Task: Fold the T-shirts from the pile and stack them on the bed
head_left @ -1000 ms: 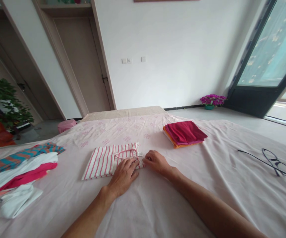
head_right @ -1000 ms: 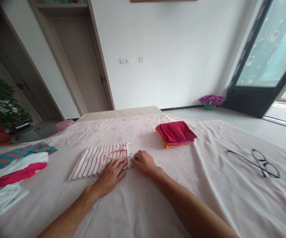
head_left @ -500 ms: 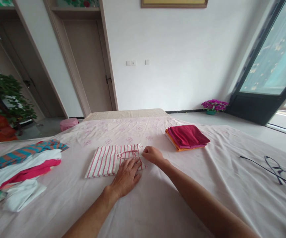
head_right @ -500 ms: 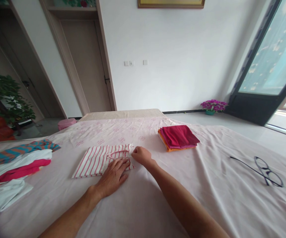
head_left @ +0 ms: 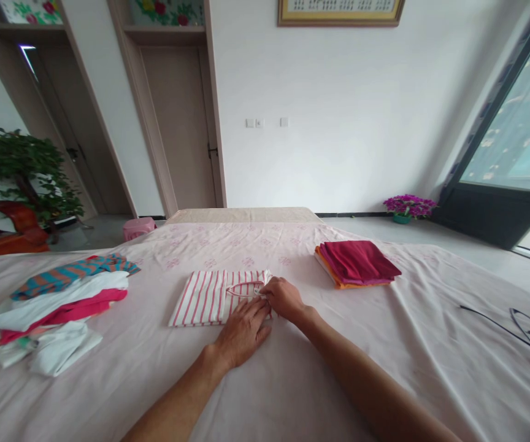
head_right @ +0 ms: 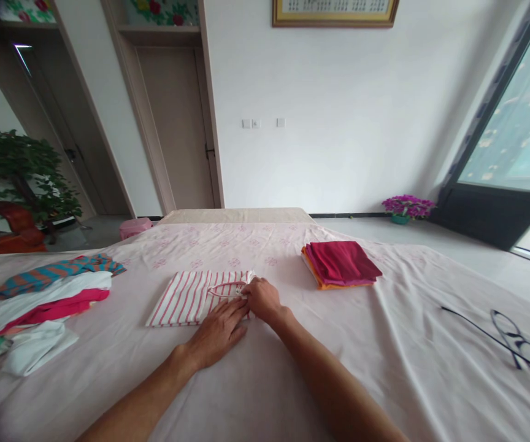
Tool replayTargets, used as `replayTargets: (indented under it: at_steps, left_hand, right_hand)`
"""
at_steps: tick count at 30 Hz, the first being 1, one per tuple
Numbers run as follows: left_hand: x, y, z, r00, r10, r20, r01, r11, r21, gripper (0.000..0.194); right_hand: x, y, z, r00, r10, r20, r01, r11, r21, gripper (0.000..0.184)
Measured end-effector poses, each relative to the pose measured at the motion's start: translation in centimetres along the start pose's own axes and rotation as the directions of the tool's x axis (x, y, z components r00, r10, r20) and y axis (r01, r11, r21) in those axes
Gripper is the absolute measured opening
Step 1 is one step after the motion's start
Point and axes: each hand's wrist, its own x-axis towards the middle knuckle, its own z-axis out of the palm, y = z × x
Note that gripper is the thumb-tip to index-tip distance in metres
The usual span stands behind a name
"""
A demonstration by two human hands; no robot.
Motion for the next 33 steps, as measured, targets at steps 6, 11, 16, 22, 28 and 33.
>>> replayTargets:
  at_steps: [6,11,16,22,28,33]
  left_hand:
    - [0.3,-0.9,1.1,0.986,-0.122,-0.117,0.127,0.991,0.041,0.049]
    - [0.3,-1.0,2.0,0.98,-0.19,-0.063,0.194,0.978,0.07,0.049]
    - [0.3,-0.9,2.1,0.974,-0.207,-0.089,0.214,0.974,0.076,0.051]
    - [0.4,-0.8,1.5,0.975,-0.21,-0.076,0.215,0.975,0.057,0.05]
    - [0.5,-1.9,-0.9,0.988,-0.157,0.001,0.154,0.968,-0.2,0.042]
    - [-0.9,-7.6,-5.1,0.873,-0.48,-0.09,0.4,0.809,-0.431,0.032]
  right_hand:
    - [-0.8,0.5,-0.4,0.99,-0.132,0.053,0.133,0.991,-0.025,0.038]
    - [1.1,1.7,-0.2,0.979,0.19,-0.069,-0.165,0.947,0.275,0.048]
    - [2.9,-1.3,-0.1,0.962,0.236,-0.14,-0.114,0.807,0.579,0.049]
    - [2.7,-4.1,2.1,0.954,0.28,-0.108,-0.146,0.747,0.648,0.055]
    - [2.4,-2.7,4.5,0.956,0.272,-0.109,-0.144,0.762,0.632,0.052]
    - [1.7,-4.2,4.3,0.989,0.061,-0.136,-0.011,0.939,0.343,0.049]
